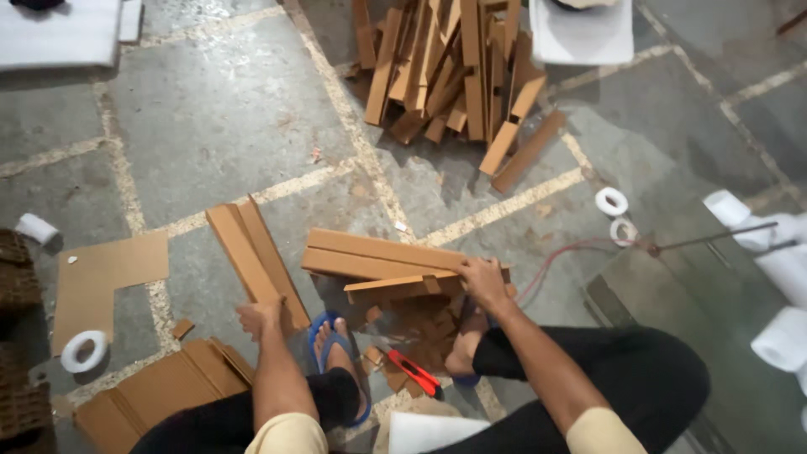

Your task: The person sits on the floor and uses a red utility knife to cut long cardboard strips into shorter pieces. They repeatedly pick up a strip, score it with the knife, snap it apart, and place the cut pieces into a growing pile nearby.

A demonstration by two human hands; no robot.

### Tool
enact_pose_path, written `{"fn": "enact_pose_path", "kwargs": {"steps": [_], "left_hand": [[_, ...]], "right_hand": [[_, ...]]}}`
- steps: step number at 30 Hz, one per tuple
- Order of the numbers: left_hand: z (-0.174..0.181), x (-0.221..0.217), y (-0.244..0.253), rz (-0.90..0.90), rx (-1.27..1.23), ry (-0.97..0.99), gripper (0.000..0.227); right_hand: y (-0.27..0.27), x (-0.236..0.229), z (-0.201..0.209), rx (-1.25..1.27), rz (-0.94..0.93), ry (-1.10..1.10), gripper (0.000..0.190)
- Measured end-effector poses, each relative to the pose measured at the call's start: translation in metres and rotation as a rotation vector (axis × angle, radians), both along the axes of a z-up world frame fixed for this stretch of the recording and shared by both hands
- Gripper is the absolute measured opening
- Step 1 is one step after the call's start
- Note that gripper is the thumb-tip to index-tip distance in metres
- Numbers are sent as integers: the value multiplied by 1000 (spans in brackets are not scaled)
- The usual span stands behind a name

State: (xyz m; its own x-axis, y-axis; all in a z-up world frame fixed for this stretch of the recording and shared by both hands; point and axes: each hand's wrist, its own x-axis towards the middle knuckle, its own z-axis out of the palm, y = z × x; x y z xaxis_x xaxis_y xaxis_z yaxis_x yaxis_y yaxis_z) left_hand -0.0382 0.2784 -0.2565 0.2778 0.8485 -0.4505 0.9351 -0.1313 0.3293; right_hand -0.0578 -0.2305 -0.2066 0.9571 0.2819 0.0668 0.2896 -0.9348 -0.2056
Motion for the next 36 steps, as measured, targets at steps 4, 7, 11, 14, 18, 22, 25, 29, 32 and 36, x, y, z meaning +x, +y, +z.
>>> {"fn": "enact_pose_path", "kwargs": {"steps": [4,7,11,14,18,22,25,29,32,36], "left_hand": [[19,5,14,-48,13,-84,86],[33,14,16,-63,80,-279,78],[48,39,1,-278,72,-710,47],[48,66,-21,-684,-86,-749,44],[33,93,-83,-1177,-178,-494,46],[20,83,-135,-1714,111,-257,36],[37,87,-132,-1704,-30,-341,36],[62,85,-110,-1567,-102,-200,39],[67,70,-91,-1600,89,-413,31],[45,39,-77,-1182,44,-602,20]], "right_hand": [[3,-4,8,0,1,44,24],[5,-7,15,24,6,-12,24],[12,-4,28,58,72,-39,29],[23,6,41,83,177,-60,30],[39,13,57,56,242,-84,32],[48,13,43,34,203,-228,20],[47,28,16,-28,112,-224,20],[45,41,-22,56,30,-89,32],[41,36,-35,55,-93,28,41],[18,14,-42,-70,-293,-191,67]]}}
